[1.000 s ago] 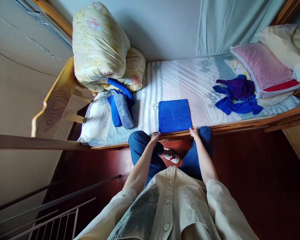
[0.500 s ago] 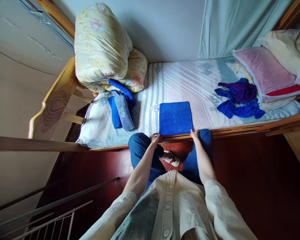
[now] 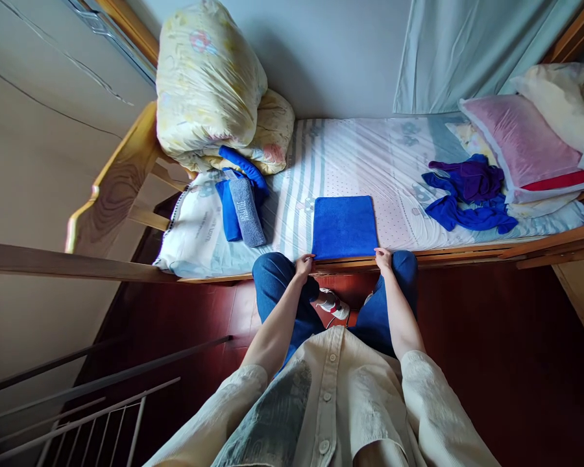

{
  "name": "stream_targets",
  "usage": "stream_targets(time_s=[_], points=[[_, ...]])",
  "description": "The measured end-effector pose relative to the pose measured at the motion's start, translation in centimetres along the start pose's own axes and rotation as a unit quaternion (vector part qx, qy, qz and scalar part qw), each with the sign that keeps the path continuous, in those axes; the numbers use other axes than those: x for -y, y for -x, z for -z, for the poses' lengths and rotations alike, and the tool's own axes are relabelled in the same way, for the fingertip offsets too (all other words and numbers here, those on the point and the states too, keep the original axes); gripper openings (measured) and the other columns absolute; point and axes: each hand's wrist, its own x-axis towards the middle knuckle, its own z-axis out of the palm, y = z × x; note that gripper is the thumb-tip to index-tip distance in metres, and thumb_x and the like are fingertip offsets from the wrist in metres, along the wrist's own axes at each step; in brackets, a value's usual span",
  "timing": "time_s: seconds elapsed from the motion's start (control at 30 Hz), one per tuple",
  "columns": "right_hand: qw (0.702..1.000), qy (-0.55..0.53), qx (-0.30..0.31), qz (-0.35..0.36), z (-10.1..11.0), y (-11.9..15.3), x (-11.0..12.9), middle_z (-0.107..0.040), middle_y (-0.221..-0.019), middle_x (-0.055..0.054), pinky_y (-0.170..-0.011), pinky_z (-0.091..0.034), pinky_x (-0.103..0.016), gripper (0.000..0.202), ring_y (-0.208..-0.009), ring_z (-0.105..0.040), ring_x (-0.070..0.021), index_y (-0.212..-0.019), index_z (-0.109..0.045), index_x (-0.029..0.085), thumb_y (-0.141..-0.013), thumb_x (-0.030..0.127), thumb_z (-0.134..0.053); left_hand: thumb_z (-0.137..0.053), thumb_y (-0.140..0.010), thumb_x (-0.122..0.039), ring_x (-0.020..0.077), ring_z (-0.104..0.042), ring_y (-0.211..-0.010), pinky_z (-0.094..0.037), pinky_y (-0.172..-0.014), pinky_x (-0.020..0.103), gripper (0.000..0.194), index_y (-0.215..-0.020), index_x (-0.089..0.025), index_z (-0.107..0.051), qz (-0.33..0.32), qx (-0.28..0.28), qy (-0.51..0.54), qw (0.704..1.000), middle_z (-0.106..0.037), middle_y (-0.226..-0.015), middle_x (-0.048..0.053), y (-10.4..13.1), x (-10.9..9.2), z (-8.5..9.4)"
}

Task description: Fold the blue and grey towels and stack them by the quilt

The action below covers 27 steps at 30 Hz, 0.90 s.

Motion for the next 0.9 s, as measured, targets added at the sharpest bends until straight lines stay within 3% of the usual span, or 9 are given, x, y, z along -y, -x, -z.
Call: stream_targets(time_s=[0.17,0.3,0.47,0.57,0.73,0.8,0.9], points=[[0.999,0.018,0.025,0.035,0.2,0.1,0.4,-0.074,-0.079,-0.002,-0.077,-0.06,-0.03,0.024,-0.073,-0.07,-0.0176,-0.1,-0.078,0.016,-0.078,0.022,-0.068,-0.08,-0.075,-0.03,0.0186,-0.069,-0.076,-0.055,-0.069,0.027,0.035,-0.109,-0.021,-0.077,-0.025,-0.053,-0.004,0.998,-0.07,-0.073,0.003,0.2,-0.6,-0.3],[0.989,0.11,0.032,0.097,0.4,-0.1,1.2,-0.073,-0.071,-0.001,-0.091,-0.061,-0.037,0.035,-0.079,-0.072,-0.0223,-0.101,-0.08,0.017,-0.066,0.011,-0.076,-0.076,-0.067,-0.017,0.019,-0.066,-0.072,-0.054,-0.072,0.029,0.033,-0.1,-0.015,-0.077,-0.074,-0.072,-0.029,0.994,-0.064,-0.068,0.0,-0.4,-0.6,-0.5],[0.984,0.15,0.02,0.095,0.5,-0.7,1.8,-0.078,-0.081,-0.005,-0.089,-0.062,-0.037,0.024,-0.081,-0.073,-0.0236,-0.094,-0.08,0.018,-0.071,0.011,-0.075,-0.071,-0.072,-0.021,0.0187,-0.062,-0.07,-0.051,-0.069,0.03,0.013,-0.084,-0.017,-0.073,-0.088,-0.085,-0.044,0.992,-0.055,-0.063,-0.002,-1.7,-0.2,-0.7],[0.981,0.164,0.026,0.097,0.5,-1.4,1.9,-0.079,-0.086,-0.007,-0.089,-0.061,-0.035,0.017,-0.083,-0.072,-0.0235,-0.092,-0.08,0.017,-0.076,0.015,-0.075,-0.072,-0.073,-0.023,0.0201,-0.064,-0.079,-0.054,-0.077,0.031,0.009,-0.08,-0.017,-0.072,-0.095,-0.101,-0.052,0.989,-0.058,-0.072,0.001,-2.6,0.0,-0.5],[0.971,0.171,0.017,0.164,0.6,-2.7,1.9,-0.077,-0.106,-0.012,-0.099,-0.057,-0.037,0.014,-0.099,-0.071,-0.0244,-0.092,-0.079,0.016,-0.078,0.019,-0.077,-0.078,-0.075,-0.029,0.0235,-0.067,-0.103,-0.057,-0.091,0.034,0.017,-0.085,-0.017,-0.071,-0.133,-0.132,-0.031,0.982,-0.068,-0.105,0.01,-4.0,0.3,-0.4],[0.971,0.146,0.017,0.187,0.4,-3.3,1.9,-0.077,-0.115,-0.013,-0.103,-0.056,-0.036,0.014,-0.108,-0.07,-0.0252,-0.093,-0.078,0.016,-0.079,0.019,-0.076,-0.078,-0.077,-0.034,0.0245,-0.067,-0.105,-0.06,-0.087,0.035,0.023,-0.089,-0.016,-0.071,-0.147,-0.12,-0.006,0.982,-0.07,-0.108,0.012,-4.4,0.5,-0.6],[0.98,0.112,0.035,0.158,-0.2,-4.0,1.6,-0.078,-0.115,-0.012,-0.098,-0.057,-0.034,0.019,-0.109,-0.07,-0.0241,-0.101,-0.077,0.015,-0.083,0.021,-0.073,-0.077,-0.08,-0.044,0.0222,-0.069,-0.096,-0.062,-0.077,0.033,0.035,-0.099,-0.015,-0.07,-0.137,-0.082,0.021,0.987,-0.072,-0.099,0.011,-4.7,0.7,-1.0]])
